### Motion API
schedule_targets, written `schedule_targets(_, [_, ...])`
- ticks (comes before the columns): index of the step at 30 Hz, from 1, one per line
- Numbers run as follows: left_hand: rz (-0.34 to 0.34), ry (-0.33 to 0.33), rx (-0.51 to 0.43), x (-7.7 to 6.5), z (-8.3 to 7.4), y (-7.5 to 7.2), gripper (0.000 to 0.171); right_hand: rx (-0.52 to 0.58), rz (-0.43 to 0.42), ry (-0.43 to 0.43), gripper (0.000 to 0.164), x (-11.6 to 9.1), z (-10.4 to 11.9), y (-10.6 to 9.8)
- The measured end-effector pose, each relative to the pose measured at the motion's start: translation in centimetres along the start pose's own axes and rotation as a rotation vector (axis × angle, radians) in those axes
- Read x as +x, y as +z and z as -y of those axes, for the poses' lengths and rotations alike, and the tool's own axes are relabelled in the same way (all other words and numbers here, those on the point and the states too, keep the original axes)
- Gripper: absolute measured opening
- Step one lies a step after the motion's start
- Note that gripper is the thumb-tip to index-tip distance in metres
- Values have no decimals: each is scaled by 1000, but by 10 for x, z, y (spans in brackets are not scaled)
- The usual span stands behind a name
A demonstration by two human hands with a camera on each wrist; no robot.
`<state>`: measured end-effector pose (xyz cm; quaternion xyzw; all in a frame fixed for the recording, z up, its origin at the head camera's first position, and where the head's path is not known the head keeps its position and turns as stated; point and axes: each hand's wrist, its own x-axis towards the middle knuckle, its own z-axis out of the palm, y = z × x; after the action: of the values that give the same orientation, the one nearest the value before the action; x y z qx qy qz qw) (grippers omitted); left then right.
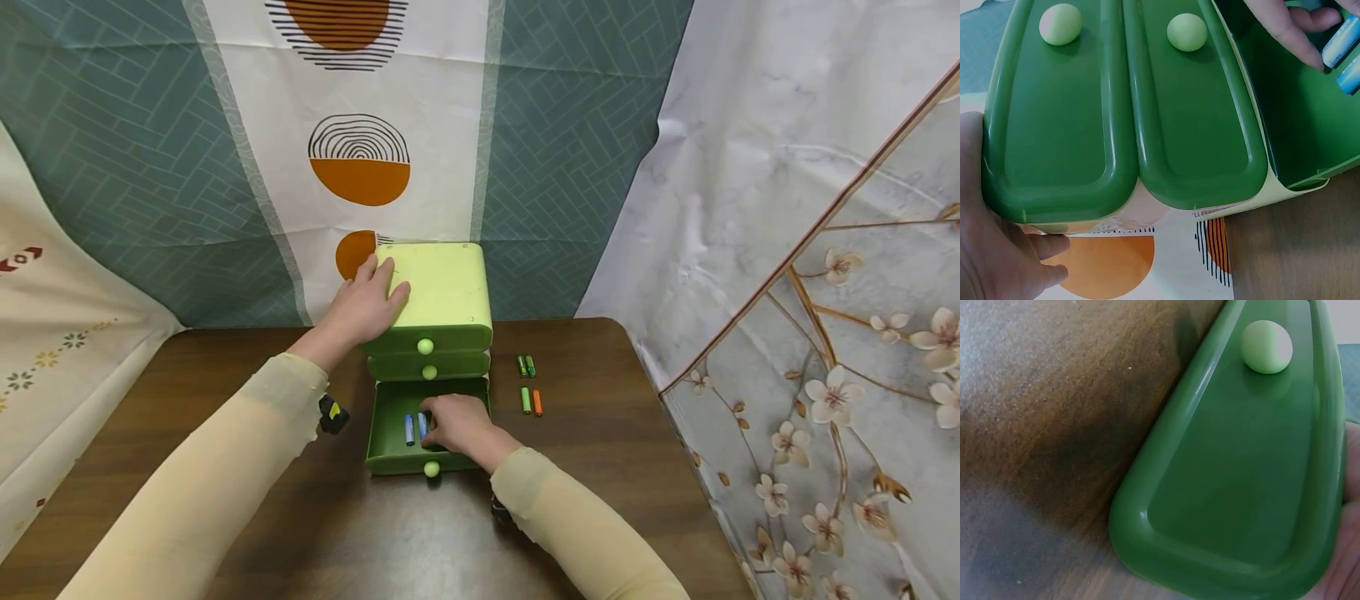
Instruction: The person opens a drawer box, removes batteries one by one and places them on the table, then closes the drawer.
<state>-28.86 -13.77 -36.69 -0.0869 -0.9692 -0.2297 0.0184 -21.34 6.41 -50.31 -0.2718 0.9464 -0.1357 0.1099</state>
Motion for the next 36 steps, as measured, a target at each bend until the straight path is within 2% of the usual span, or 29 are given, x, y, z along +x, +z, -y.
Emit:
schedule_targets(15, [-2,6,0,0,0,0,76,-49,-4,-32,49,0,1,1])
schedule_targets(25, [-8,11,-1,0,1,1,76,-30,-53,-36,46,-6,-2,-2])
schedule_targets(36, [-1,3,-9,-1,0,0,77,-4,-156,-77,36,-20,-4,-10])
